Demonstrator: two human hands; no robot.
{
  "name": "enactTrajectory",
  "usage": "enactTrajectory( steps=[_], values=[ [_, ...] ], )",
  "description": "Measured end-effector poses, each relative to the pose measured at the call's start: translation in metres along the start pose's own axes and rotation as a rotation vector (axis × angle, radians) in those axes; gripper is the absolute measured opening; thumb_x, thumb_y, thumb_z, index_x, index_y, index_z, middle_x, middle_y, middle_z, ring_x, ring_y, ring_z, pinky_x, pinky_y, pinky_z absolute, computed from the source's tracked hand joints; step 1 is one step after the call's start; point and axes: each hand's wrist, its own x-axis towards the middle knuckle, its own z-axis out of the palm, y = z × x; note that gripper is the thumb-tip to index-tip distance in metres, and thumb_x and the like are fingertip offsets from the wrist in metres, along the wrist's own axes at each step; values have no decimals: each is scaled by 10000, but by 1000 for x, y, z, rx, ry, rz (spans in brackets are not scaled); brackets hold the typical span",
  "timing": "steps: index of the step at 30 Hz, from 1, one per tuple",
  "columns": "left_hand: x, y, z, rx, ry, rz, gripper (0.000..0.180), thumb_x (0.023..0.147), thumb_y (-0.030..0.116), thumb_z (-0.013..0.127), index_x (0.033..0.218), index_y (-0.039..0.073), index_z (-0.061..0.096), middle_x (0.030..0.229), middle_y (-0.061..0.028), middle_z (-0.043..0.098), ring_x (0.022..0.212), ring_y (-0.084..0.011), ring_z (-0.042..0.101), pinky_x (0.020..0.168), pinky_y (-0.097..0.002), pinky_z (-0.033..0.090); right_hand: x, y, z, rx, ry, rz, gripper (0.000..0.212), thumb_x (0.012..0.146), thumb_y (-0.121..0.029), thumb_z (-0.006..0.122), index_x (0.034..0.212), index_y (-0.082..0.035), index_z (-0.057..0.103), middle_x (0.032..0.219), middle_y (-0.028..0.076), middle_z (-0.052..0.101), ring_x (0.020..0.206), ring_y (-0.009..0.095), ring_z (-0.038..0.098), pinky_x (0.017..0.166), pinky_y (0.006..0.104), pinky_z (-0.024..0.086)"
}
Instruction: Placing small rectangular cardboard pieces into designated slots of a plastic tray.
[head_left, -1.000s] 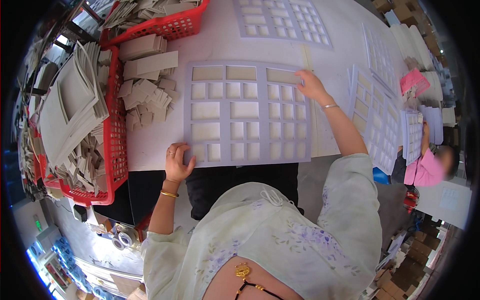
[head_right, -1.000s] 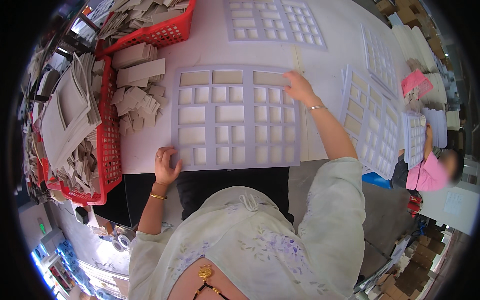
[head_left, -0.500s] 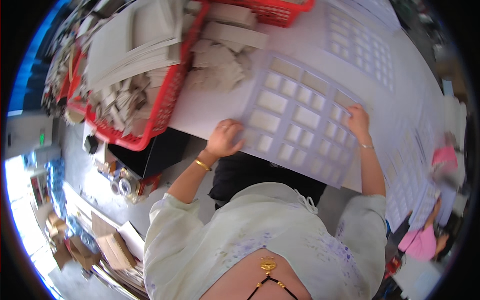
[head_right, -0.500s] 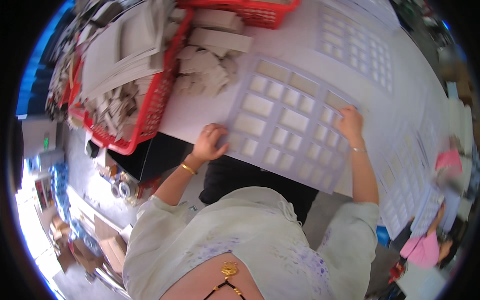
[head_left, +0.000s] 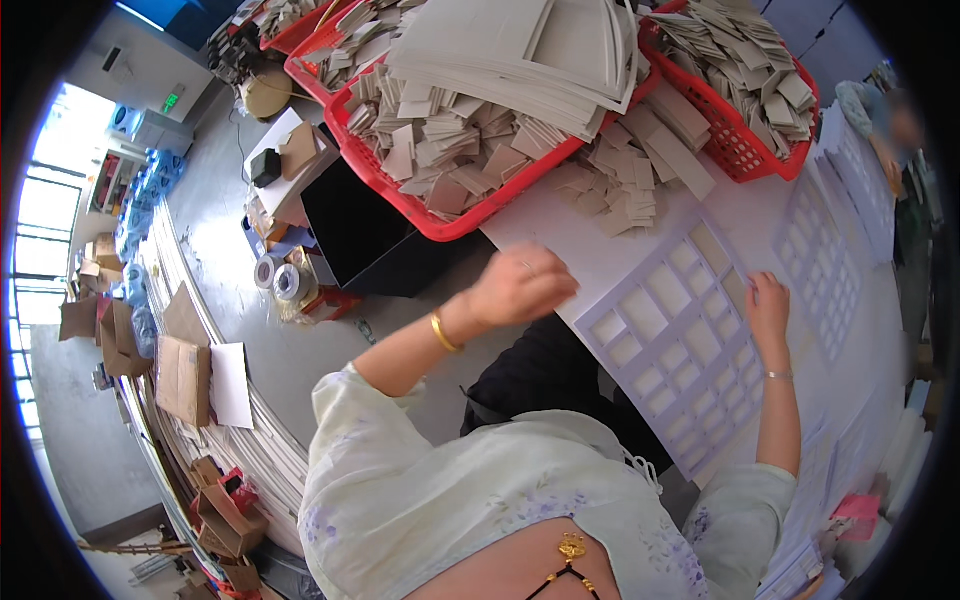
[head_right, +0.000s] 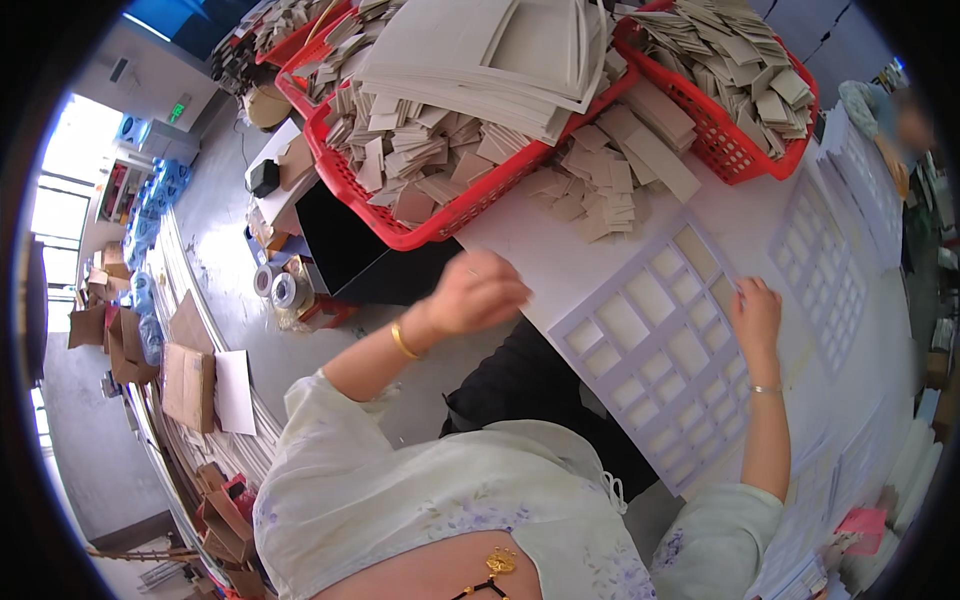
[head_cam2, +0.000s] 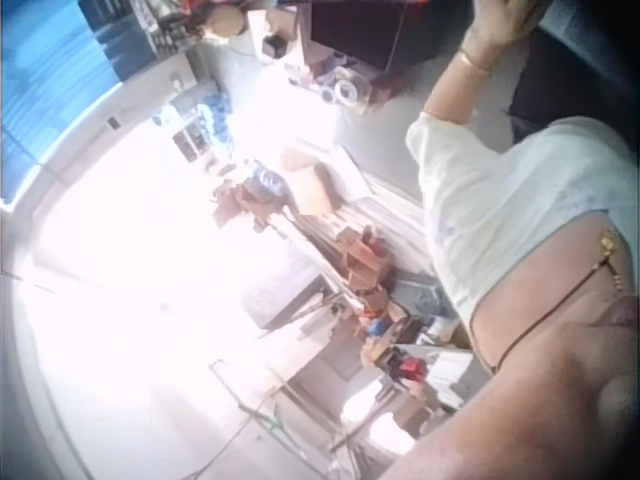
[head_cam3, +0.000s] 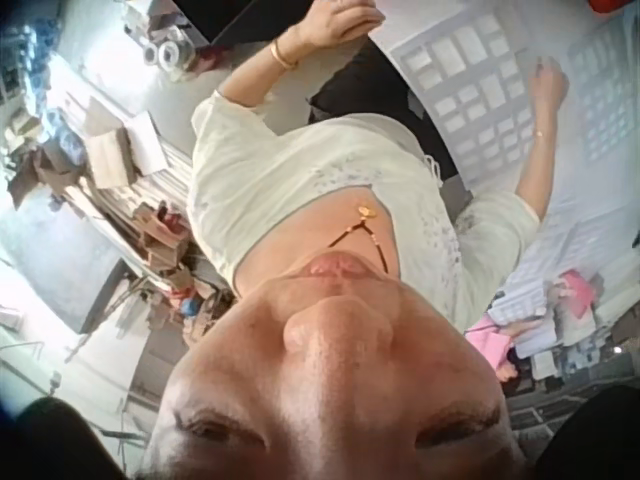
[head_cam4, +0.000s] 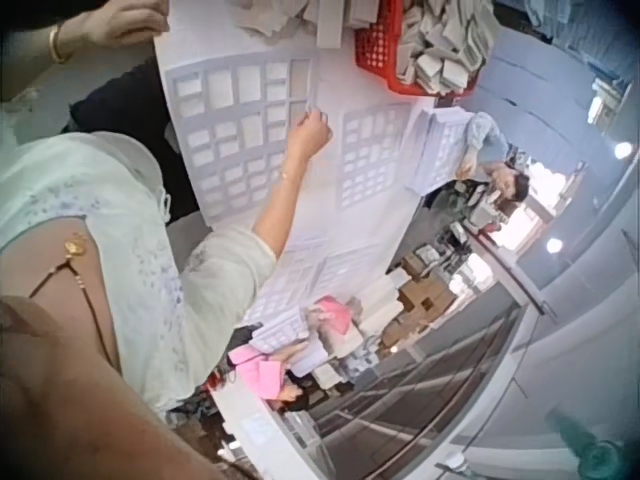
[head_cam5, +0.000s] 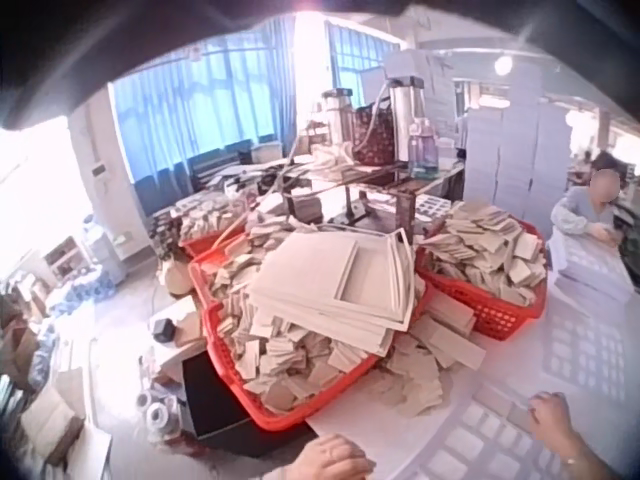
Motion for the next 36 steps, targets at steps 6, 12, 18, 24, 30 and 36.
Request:
enactTrajectory(
  steps=[6, 12, 18, 24, 30, 36],
  values=[
    [15, -64, -104, 526, 77, -592, 157, 771, 167, 702, 895, 89, 646, 836, -78, 600, 734, -268, 595, 638, -375, 473, 113, -204, -37, 352, 265, -590, 91, 827, -115, 648, 913, -102, 675, 849, 40, 662, 790, 228, 612, 752, 357, 417],
    [-11, -100, -98, 589, -57, -790, 223, 764, 243, 721, 857, 60, 634, 840, -89, 639, 764, -246, 630, 652, -369, 487, 169, -335, 0, 437, 60, -577, 63, 817, -149, 631, 810, -104, 674, 832, 42, 684, 749, 221, 641, 743, 370, 453],
    [-14, -97, -93, 477, -88, -900, 178, 766, 224, 693, 831, 68, 636, 788, -102, 652, 744, -304, 630, 647, -407, 491, 204, -360, 38, 56, -24, -453, 87, 794, -66, 585, 807, -54, 670, 910, 138, 677, 804, 273, 666, 702, 420, 518],
    [-11, -93, -99, 283, -15, -831, 134, 754, 181, 710, 827, 83, 656, 794, -65, 646, 664, -229, 614, 605, -353, 483, 199, -357, 39, 110, -46, -426, 74, 787, -62, 586, 840, -47, 636, 839, 123, 644, 802, 290, 663, 666, 432, 535],
    [-13, -95, -101, 35, 231, -658, 124, 741, 79, 753, 827, 59, 667, 881, -1, 602, 599, -69, 488, 542, -214, 389, 182, -332, 29, 560, 172, -381, 51, 825, -126, 615, 850, -82, 602, 789, 81, 640, 750, 276, 643, 639, 396, 502],
    [-27, -111, -97, -349, 541, -661, 78, 853, 15, 680, 910, 22, 628, 927, 14, 567, 676, -33, 464, 623, -161, 360, 164, -322, 26, 900, 251, -263, 114, 859, -150, 630, 906, -57, 584, 830, 90, 663, 753, 260, 653, 648, 355, 503]
  ],
)
